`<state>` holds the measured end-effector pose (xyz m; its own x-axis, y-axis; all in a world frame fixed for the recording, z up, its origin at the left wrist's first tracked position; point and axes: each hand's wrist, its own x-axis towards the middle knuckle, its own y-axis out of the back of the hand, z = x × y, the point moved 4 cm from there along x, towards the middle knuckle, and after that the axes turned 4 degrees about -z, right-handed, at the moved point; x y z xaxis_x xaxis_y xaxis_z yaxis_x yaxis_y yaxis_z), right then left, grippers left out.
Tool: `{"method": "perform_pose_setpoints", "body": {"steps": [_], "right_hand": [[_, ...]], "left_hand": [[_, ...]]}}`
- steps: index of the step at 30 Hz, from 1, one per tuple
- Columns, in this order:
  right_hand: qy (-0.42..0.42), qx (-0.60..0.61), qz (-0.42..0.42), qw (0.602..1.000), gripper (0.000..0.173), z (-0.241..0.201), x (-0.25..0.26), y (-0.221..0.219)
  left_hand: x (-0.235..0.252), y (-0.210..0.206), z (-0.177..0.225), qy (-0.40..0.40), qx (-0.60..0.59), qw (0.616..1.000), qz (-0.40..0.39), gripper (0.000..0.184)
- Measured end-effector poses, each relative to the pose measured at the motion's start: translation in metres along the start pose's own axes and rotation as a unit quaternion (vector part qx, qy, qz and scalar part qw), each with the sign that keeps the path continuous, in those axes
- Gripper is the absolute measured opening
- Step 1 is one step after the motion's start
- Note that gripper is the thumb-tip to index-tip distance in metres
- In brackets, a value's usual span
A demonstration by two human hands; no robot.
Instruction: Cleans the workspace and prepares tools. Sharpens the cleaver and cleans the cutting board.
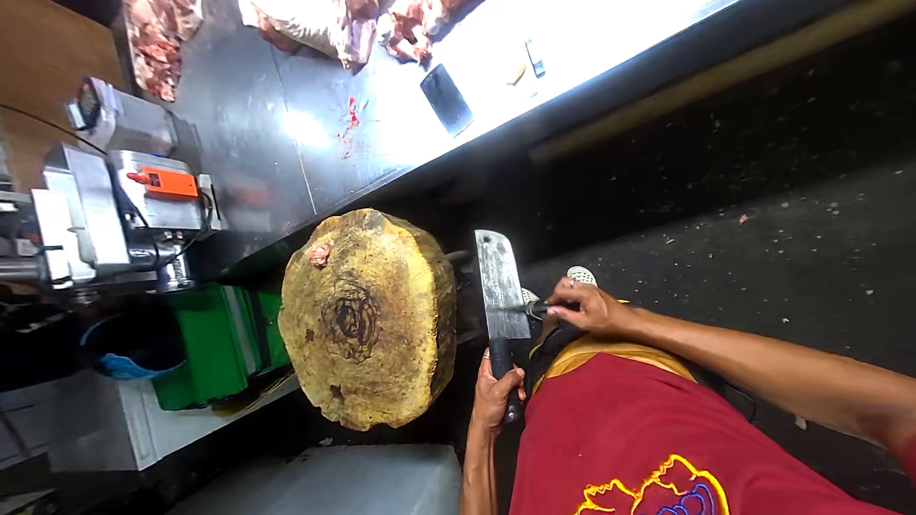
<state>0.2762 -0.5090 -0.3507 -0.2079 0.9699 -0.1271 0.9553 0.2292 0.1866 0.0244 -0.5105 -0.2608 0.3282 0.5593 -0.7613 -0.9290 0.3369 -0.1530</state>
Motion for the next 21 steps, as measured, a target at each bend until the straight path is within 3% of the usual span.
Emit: {"method": "perform_pose_setpoints", "body": {"steps": [3,8,12,17,21], "right_hand": [[-0.023,-0.006,0.06,0.998,0.025,0.013,0.024,0.014],[-0.006,0.022,-0.008,1.0,0.031,-0.001,0.002,-0.004],[-0.069,0.012,0.075,0.995,0.025,0.022,0.025,0.022],[-0.024,0.036,-0.007,0.999,0.03,0.012,0.011,0.0],[-0.068,0.017,0.075,0.995,0.026,0.031,0.032,0.012]], "left_hand": [[-0.007,-0.001,0.002,0.015,0.021,1.0,-0.011,0.06],[-0.01,0.006,-0.003,0.007,0.02,1.0,-0.004,0.06],[-0.029,0.011,-0.005,0.025,0.047,0.999,-0.011,0.063],[-0.029,0.019,-0.006,0.025,0.044,0.999,-0.009,0.059],[-0.031,0.019,-0.009,0.033,0.044,0.998,-0.019,0.06]]}}
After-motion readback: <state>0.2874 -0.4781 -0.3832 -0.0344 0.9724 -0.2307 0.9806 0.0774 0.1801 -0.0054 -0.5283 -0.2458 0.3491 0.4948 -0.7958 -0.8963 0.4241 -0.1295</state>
